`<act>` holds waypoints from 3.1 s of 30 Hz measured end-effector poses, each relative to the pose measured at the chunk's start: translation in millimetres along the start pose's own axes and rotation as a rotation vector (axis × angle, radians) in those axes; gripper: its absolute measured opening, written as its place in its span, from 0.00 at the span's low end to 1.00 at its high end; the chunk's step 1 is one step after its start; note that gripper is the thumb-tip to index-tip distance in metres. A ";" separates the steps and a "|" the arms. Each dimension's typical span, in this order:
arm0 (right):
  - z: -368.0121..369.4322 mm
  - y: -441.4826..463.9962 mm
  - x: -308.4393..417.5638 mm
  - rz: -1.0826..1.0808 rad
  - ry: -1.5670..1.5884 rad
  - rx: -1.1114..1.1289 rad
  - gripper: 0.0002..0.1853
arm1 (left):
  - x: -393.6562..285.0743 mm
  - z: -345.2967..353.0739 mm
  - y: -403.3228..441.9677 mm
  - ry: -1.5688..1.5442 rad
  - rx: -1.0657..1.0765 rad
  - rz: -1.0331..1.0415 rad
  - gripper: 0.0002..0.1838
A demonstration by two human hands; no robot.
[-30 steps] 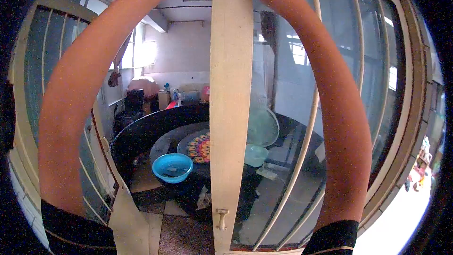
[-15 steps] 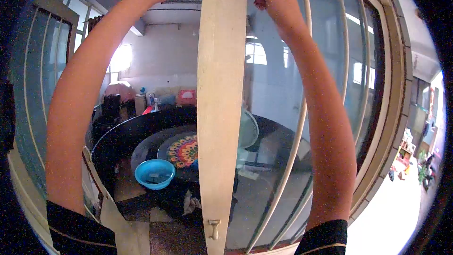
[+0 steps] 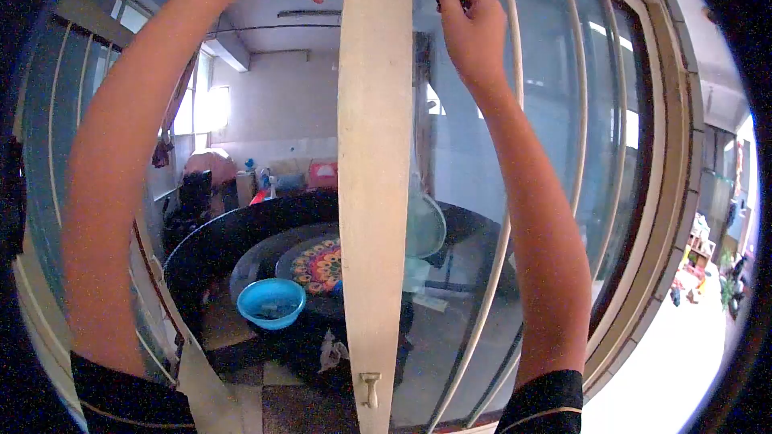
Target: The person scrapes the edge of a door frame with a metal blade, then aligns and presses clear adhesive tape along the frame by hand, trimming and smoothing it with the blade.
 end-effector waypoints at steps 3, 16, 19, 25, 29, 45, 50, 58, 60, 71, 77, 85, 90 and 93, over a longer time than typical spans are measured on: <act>-5.9 -13.5 11.0 -0.050 -0.174 -0.041 0.14 | -9.3 2.0 -9.9 -0.053 0.079 -0.039 0.11; -28.3 -34.8 0.7 -0.272 -0.459 -0.114 0.11 | -22.3 22.0 35.4 0.672 0.157 -0.383 0.10; -32.8 -35.2 -7.8 -0.312 -0.444 -0.151 0.10 | -11.7 23.7 14.2 0.495 -0.078 -0.026 0.10; -33.1 -32.3 -19.6 -0.299 -0.495 -0.168 0.10 | -3.6 27.6 -24.0 0.259 -0.331 0.240 0.11; -34.0 -29.1 -17.5 -0.256 -0.390 -0.153 0.11 | 19.8 29.0 -23.7 0.216 -0.365 0.343 0.14; -37.1 -32.5 -22.4 -0.126 -0.437 -0.153 0.13 | 48.8 22.3 -14.2 -0.270 -0.068 0.308 0.13; -39.8 -32.9 -25.5 -0.175 -0.415 -0.172 0.13 | 33.1 39.2 -56.5 0.403 -0.610 0.830 0.10; -40.5 -38.0 -21.1 -0.137 -0.471 -0.123 0.11 | 27.5 28.8 -62.4 0.585 -0.382 1.230 0.03; -40.4 -36.9 -23.5 -0.158 -0.496 -0.114 0.11 | 19.4 31.3 -59.5 0.581 -0.316 1.222 0.02; -36.6 -34.4 -24.4 -0.203 -0.607 -0.064 0.11 | 26.6 37.3 -34.3 0.551 -0.090 1.049 0.04; -36.5 -35.5 -36.7 -0.290 -0.581 -0.152 0.11 | 33.9 35.8 -75.3 0.355 -0.299 0.949 0.05; -35.0 -39.6 -36.7 -0.219 -0.570 -0.106 0.12 | 51.6 64.6 -83.6 0.586 -0.499 0.964 0.09; -36.8 -40.0 -39.7 -0.194 -0.575 -0.086 0.12 | 66.5 105.4 -125.7 0.531 -0.628 0.973 0.07; -36.9 -38.0 -38.6 -0.231 -0.579 -0.115 0.12 | 73.5 138.7 -171.4 0.293 -0.609 0.888 0.05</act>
Point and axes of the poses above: each hand's wrist, its own y-axis towards the middle knuckle, its own z-axis out of the palm, x = y × z, the point moved 1 cm from there along y, towards the middle knuckle, and after that the axes turned 4 degrees about z, right-handed, at the moved point
